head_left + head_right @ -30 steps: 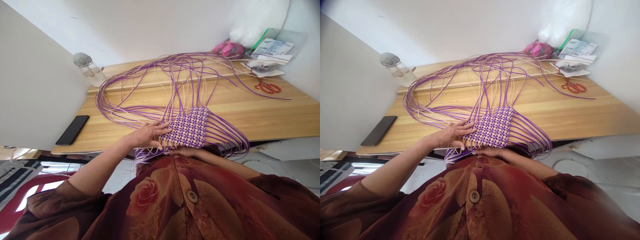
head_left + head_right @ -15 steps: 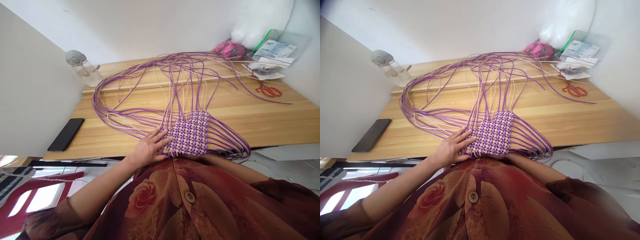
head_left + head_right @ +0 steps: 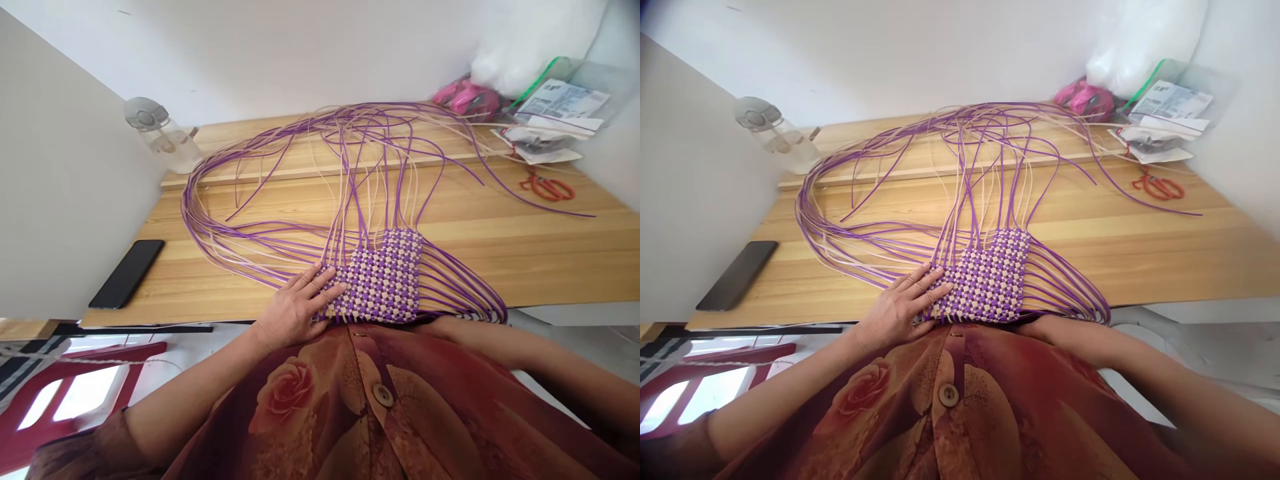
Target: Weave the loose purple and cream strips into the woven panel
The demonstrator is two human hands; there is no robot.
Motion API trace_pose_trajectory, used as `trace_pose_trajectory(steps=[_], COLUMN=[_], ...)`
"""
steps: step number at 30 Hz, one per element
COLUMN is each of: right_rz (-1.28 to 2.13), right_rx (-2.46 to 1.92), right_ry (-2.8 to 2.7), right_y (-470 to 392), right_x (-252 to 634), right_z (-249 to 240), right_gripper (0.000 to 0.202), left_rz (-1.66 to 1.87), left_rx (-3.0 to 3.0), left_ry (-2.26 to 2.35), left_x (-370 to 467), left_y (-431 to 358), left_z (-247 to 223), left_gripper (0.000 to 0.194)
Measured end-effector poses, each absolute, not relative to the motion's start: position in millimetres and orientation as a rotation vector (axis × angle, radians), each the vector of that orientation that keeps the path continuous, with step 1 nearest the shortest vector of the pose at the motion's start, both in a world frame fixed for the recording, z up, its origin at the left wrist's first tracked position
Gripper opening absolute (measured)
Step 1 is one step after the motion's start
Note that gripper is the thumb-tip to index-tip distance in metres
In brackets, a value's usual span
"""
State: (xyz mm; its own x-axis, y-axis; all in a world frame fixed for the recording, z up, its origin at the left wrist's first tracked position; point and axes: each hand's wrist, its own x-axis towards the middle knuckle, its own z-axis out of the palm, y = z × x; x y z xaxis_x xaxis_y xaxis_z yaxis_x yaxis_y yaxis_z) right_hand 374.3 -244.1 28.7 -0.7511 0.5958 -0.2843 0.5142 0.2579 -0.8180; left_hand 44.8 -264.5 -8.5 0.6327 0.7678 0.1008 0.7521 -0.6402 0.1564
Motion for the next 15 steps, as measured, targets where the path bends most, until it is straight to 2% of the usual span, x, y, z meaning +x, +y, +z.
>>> trace_pose_trajectory(steps=[2,5,7,10,15], right_rz=[1.462,0.851,0.517,0.218,0.095], right_rx=[-1.085,-1.092,-1.027,-0.979,-0.846], right_ry=[-2.455,-2.46,-2.568,-2.76,-2.901], right_y=[-249,-248,-242,-231,-220], right_x=[379,364,348,332,335], right_z=[38,34,18,-10,-21], right_gripper=[0.026,0.034,0.052,0.084,0.079], left_rz=[0.233,0.236,0.24,0.238,0.223], left_rx=[2.748,2.769,2.79,2.815,2.777], left_ry=[1.285,1.301,1.325,1.362,1.278], left_x=[45,46,47,47,38], left_y=[-265,-266,-268,-271,-272], left_z=[-8,-11,-15,-21,-12], left_gripper=[0.066,0.066,0.066,0.065,0.079])
